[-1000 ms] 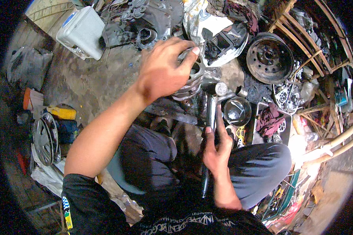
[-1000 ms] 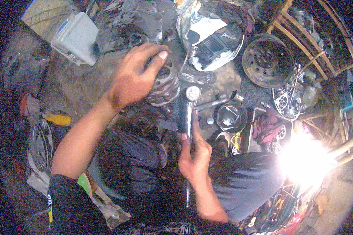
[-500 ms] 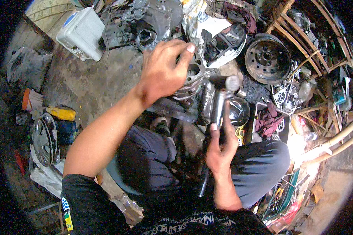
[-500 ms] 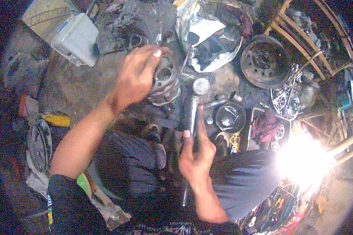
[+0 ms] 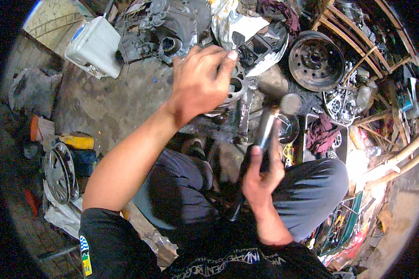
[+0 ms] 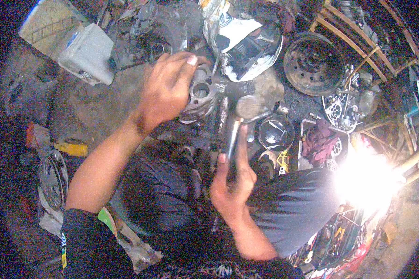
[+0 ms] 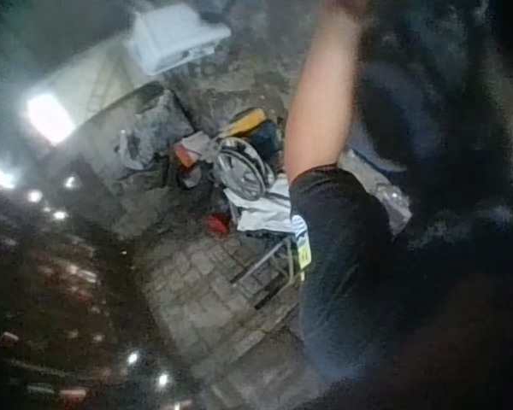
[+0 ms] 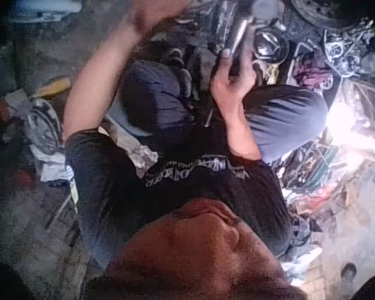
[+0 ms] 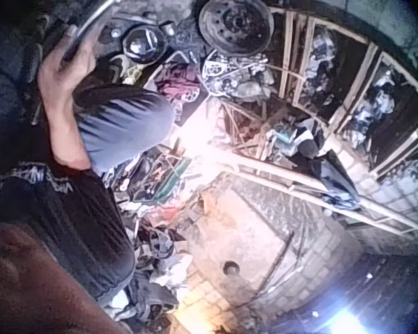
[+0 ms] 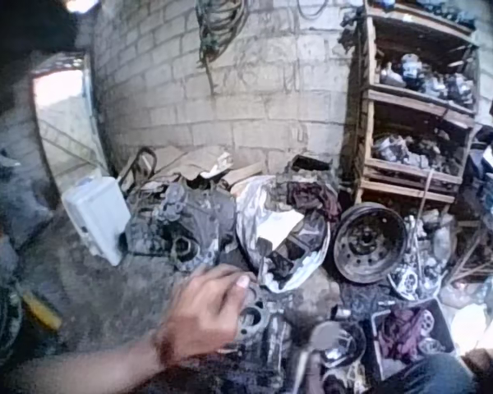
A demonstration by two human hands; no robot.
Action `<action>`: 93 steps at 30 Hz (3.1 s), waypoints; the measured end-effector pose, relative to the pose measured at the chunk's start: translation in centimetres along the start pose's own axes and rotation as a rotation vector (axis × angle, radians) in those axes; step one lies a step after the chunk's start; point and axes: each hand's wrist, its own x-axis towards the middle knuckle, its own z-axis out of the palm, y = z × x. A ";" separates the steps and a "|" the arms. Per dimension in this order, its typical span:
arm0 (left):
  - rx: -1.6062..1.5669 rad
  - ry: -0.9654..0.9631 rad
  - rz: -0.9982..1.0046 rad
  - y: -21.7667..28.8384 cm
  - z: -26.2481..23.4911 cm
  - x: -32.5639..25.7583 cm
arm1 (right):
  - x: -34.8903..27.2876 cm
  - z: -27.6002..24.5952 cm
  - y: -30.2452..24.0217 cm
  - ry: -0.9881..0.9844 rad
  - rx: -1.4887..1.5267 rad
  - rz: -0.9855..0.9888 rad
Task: The person sits on the floor and uses a hammer to repeatedly strike a metal engine block, attempting to dislodge internal components. They rotate the block to access different sides and occasionally pour liquid from a bottle into the cylinder openings. The person continues hammering until a cylindrical component is removed from the block.
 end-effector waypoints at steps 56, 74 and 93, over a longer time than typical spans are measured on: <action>-0.175 -0.126 -0.266 -3.0 -0.9 1.9 | 3.0 1.1 1.7 -0.013 -0.031 -0.128; -0.191 -0.069 -0.391 -3.2 -0.1 2.9 | 3.1 1.4 2.5 -0.172 0.019 0.142; -0.041 -0.179 -0.309 -1.2 -0.2 2.7 | 3.5 0.5 0.0 0.070 0.032 -0.086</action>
